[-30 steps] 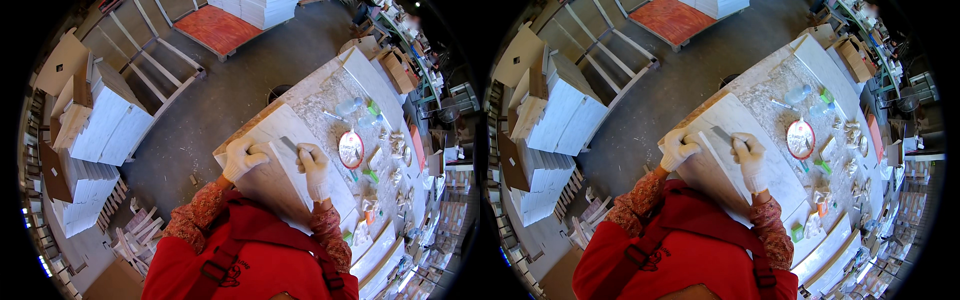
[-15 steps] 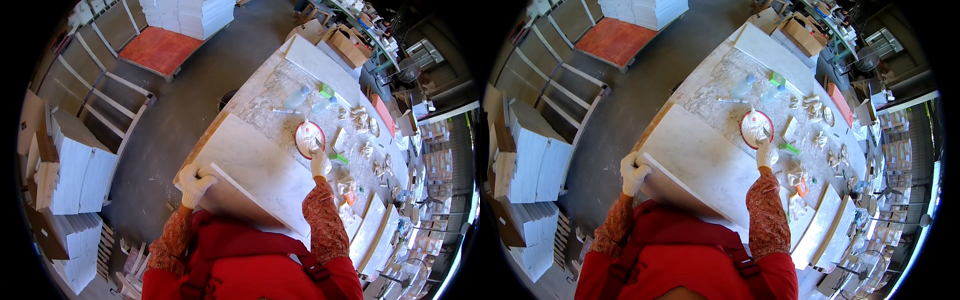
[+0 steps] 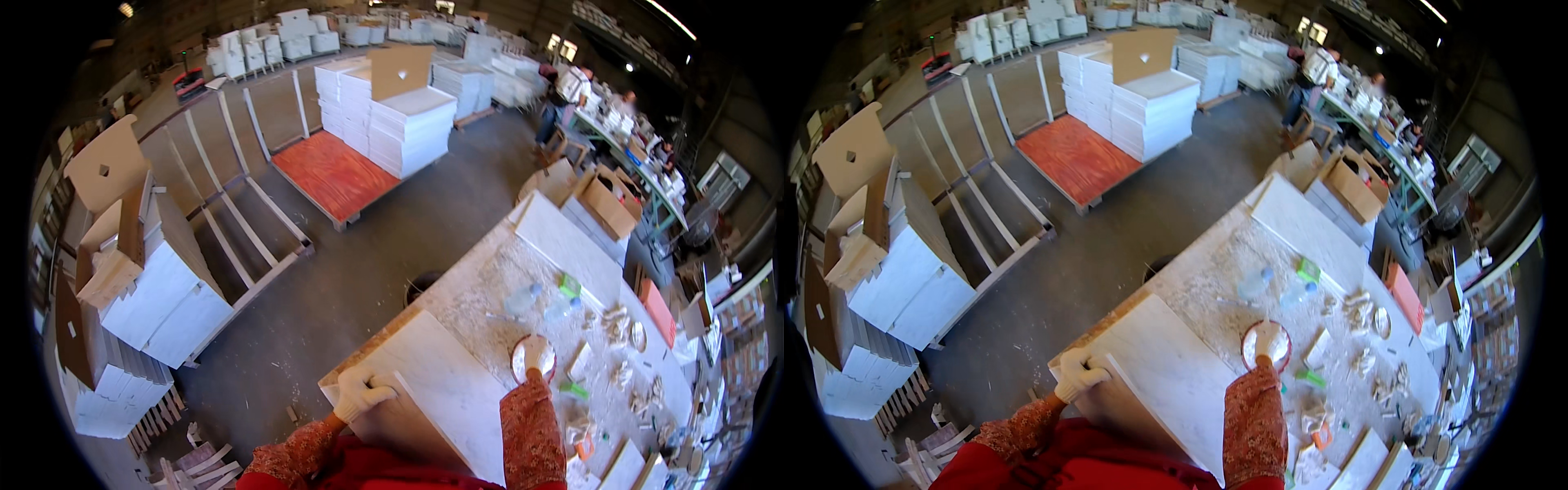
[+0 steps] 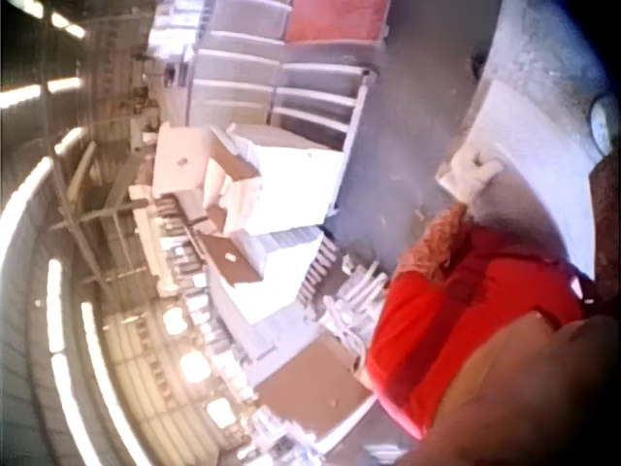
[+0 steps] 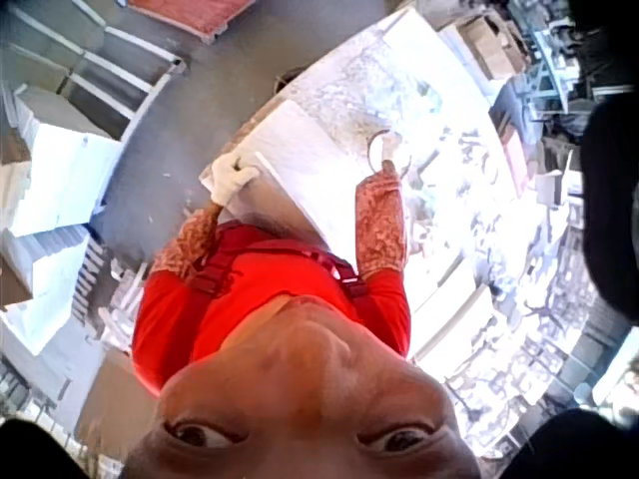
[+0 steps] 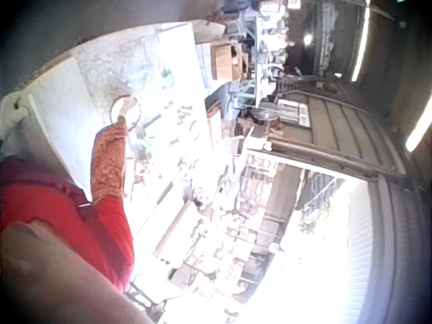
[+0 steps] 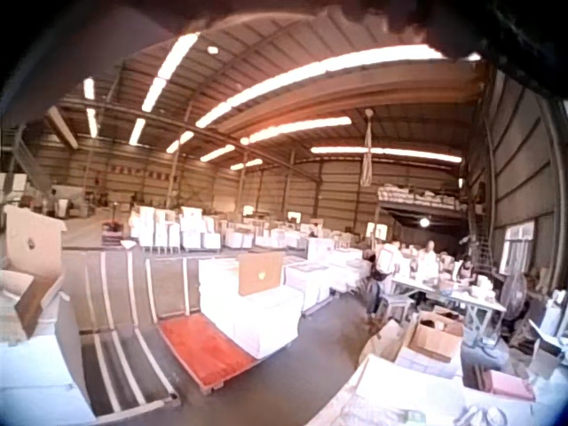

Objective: The person applies a white substance to the edges of a rectangular board using a small spatula, then smooths the surface with a green block. The person moves the board to a stack and repeats the process on a second board.

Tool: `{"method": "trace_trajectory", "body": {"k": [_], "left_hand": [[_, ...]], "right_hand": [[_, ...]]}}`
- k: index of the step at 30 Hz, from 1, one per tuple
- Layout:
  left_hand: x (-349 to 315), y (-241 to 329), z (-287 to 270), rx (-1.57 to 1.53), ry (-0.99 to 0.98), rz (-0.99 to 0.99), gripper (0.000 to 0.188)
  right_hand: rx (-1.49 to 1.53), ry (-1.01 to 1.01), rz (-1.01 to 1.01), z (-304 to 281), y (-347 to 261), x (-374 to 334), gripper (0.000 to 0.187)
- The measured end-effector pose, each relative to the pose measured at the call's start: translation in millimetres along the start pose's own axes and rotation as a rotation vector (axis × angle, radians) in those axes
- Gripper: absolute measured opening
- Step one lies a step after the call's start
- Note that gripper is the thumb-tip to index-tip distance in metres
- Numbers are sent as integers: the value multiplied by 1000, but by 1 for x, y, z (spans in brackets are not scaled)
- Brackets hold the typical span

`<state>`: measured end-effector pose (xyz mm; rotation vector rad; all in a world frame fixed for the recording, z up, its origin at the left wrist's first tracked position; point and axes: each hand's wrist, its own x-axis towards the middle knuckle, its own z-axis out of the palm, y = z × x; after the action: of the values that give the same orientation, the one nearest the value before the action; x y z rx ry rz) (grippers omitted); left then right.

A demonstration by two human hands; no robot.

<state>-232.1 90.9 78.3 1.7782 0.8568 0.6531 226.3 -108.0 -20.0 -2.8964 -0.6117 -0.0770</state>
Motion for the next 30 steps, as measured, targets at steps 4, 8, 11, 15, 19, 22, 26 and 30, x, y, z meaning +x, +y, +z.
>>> {"method": "trace_trajectory", "body": {"k": [4, 8, 11, 15, 19, 22, 26, 30], "left_hand": [[0, 18, -4, -30, -11, 8, 39], [-4, 26, -8, -73, 29, 22, 38], [-3, 10, -2, -43, 28, 35, 36], [-4, -3, 3, -10, 105, 135, 38], [-1, -2, 5, 16, 127, 201, 43], [-2, 10, 1, -25, 55, 114, 44], [-4, 4, -1, -4, 62, 146, 44], [-4, -3, 1, -63, 59, 130, 44]], "right_hand": [[-87, 187, -296, 4, -2, -6, 26], [400, 136, -250, -30, -36, -44, 29], [867, -67, -199, -97, -95, -93, 34], [1165, -212, -397, -150, -148, -156, 34], [1193, -381, -463, -191, -177, -197, 32], [1149, -389, -461, -219, -198, -215, 30], [1064, -387, -517, -224, -207, -226, 28], [1122, -453, -477, -225, -210, -231, 25]]}}
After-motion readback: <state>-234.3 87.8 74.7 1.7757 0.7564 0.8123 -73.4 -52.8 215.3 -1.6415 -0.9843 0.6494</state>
